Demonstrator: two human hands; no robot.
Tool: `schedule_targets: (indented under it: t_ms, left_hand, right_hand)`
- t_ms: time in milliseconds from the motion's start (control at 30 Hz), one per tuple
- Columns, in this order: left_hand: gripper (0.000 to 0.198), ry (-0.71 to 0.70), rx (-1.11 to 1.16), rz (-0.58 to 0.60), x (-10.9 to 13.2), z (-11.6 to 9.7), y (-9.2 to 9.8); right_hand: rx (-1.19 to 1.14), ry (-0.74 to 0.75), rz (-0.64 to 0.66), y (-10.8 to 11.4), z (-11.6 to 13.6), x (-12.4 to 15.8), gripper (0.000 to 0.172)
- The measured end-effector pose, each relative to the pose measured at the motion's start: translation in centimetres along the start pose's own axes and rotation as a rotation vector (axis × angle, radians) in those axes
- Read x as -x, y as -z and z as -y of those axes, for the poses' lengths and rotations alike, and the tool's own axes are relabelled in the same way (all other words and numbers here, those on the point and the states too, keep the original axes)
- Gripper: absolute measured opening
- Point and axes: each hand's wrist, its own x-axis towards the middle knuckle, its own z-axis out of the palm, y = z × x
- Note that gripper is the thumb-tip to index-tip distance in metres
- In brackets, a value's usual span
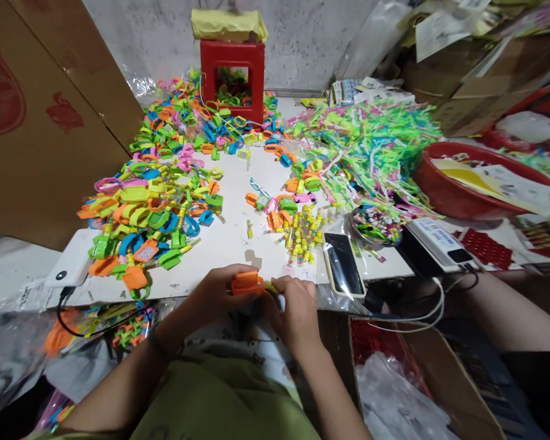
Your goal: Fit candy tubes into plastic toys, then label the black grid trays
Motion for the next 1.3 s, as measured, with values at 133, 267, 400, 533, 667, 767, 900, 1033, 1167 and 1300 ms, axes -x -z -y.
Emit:
schedule_targets:
  t_ms: [133,267,400,533,667,767,900,1033,1167,1300]
  left_hand:
    - [0.035,-0.048,-0.004,-0.005,0.3,-0.5,-0.2]
    - [0.038,-0.017,0.0,-0.025,0.5,-0.6,-0.4]
    - [0.043,0.037,0.031,-0.056,0.8,-0.3,-0.7]
    - [0.045,0.084,0.055,-0.065,1.0,-0.1,-1.0]
    - [0.046,0.132,0.082,-0.067,1.3,-0.4,-1.3]
    - [0.046,0.133,0.056,-0.066,1.4,-0.6,-1.3]
    - [0.046,0.113,0.022,-0.051,1.4,-0.5,-1.2]
    - [0.046,0.09,-0.031,-0.058,1.4,-0.7,-1.1]
    - [0.043,-0.003,-0.184,-0.092,1.9,-1.5,-1.3]
    - [0.042,-0.224,-0.321,-0.137,2.3,-2.1,-1.7]
  right_hand:
    - [-0.005,-0.004,-0.026,0.1,-0.2,0.1,0.009]
    - [0.022,0.017,-0.037,0.0,0.0,0.3,0.007]
    - [0.057,0.03,-0.053,-0.1,0.0,0.5,0.006]
    - [0.098,0.037,-0.029,0.2,0.1,0.5,0.008]
    - [0.133,0.066,-0.043,0.6,0.3,0.1,0.012]
    - [0.164,0.102,-0.048,0.9,0.3,-0.3,0.011]
    - [0.168,0.169,-0.058,1.4,0.2,-0.6,0.01]
    - [0.16,0.22,-0.057,1.7,-0.1,-0.6,0.006]
    - [0.172,0.243,-0.158,1.8,-0.1,-0.2,0.008]
    - [0.211,0.232,-0.233,1.8,-0.1,0.5,0.01]
